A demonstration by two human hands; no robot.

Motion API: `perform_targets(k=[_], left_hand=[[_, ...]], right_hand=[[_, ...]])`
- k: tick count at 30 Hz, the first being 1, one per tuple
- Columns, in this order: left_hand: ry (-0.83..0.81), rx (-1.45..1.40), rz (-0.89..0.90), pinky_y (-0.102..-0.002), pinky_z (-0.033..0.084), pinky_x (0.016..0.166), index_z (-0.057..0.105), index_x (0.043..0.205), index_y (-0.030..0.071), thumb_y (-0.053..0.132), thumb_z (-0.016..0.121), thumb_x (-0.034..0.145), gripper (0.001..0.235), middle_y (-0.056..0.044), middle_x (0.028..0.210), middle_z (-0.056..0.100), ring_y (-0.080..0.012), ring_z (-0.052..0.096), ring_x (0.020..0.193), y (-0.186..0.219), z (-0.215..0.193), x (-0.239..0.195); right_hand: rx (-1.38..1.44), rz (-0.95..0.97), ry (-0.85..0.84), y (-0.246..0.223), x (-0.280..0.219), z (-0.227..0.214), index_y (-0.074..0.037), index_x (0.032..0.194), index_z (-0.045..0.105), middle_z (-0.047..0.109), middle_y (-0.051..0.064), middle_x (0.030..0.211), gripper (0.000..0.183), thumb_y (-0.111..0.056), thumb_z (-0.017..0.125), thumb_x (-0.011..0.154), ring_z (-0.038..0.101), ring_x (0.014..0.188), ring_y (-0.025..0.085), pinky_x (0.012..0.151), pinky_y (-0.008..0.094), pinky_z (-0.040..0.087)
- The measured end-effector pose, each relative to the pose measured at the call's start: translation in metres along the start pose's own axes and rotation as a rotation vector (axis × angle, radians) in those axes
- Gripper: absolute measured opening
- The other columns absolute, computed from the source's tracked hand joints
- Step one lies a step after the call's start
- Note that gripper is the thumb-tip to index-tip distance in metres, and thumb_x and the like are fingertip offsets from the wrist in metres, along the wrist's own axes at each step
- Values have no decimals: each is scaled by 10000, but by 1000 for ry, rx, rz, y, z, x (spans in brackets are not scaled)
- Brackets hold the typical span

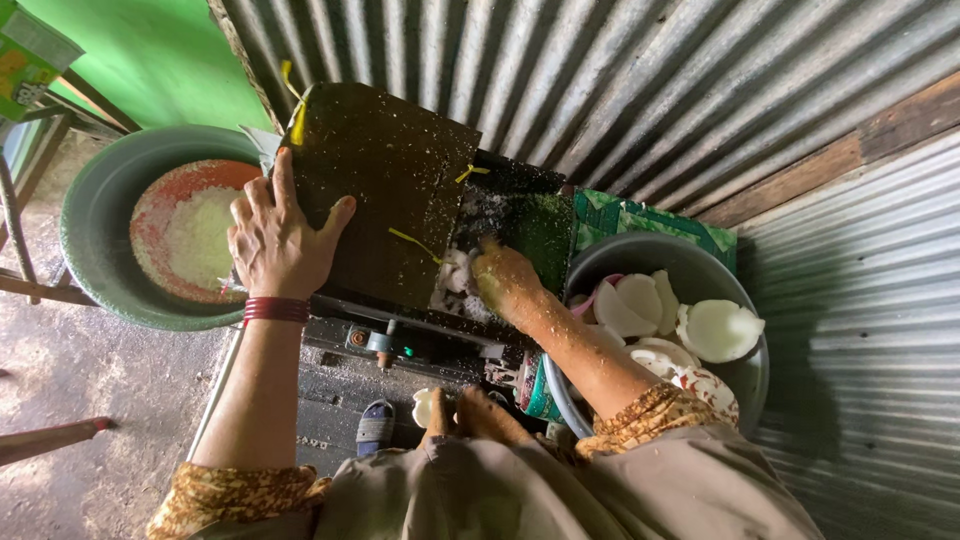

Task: The person grates coconut pieces using a manual grater. They hold each piece with their right hand and rub it against the grater surface while steadying the grater with their left hand. Grated coconut falls into a bowl below, and used shells are placed in a separate bowl.

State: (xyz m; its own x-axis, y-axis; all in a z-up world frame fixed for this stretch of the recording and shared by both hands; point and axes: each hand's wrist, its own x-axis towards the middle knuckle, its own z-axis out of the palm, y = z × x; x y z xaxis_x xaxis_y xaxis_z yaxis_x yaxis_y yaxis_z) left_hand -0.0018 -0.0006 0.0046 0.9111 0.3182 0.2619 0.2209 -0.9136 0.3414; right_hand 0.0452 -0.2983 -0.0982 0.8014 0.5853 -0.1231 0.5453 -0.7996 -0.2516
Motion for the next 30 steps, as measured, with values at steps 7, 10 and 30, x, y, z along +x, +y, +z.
perform_targets(k=[7,10,30], left_hand=[[16,-24,-15,-561,461,905,410,1598,120,639,726,906,921,-193,1281,546,-427,531,1142,3,2,-1],[34,3,1,-560,458,910,418,1590,128,649,735,885,932,-182,1278,550,-411,534,1151,3,0,1],[16,5,13,-554,466,901,417,1597,117,660,717,919,919,-198,1279,548,-418,538,1141,1,0,-1]], right_hand=[[57,-70,1,-3,5,11,46,991,706,634,263,1116,211,-87,730,830,693,926,415,791,483,582],[31,-49,-40,-3,16,17,166,1183,588,597,345,1170,437,-41,696,814,700,892,438,762,473,602],[77,-154,-96,1,19,22,-27,957,757,719,219,918,149,-92,712,831,716,853,386,733,490,585]])
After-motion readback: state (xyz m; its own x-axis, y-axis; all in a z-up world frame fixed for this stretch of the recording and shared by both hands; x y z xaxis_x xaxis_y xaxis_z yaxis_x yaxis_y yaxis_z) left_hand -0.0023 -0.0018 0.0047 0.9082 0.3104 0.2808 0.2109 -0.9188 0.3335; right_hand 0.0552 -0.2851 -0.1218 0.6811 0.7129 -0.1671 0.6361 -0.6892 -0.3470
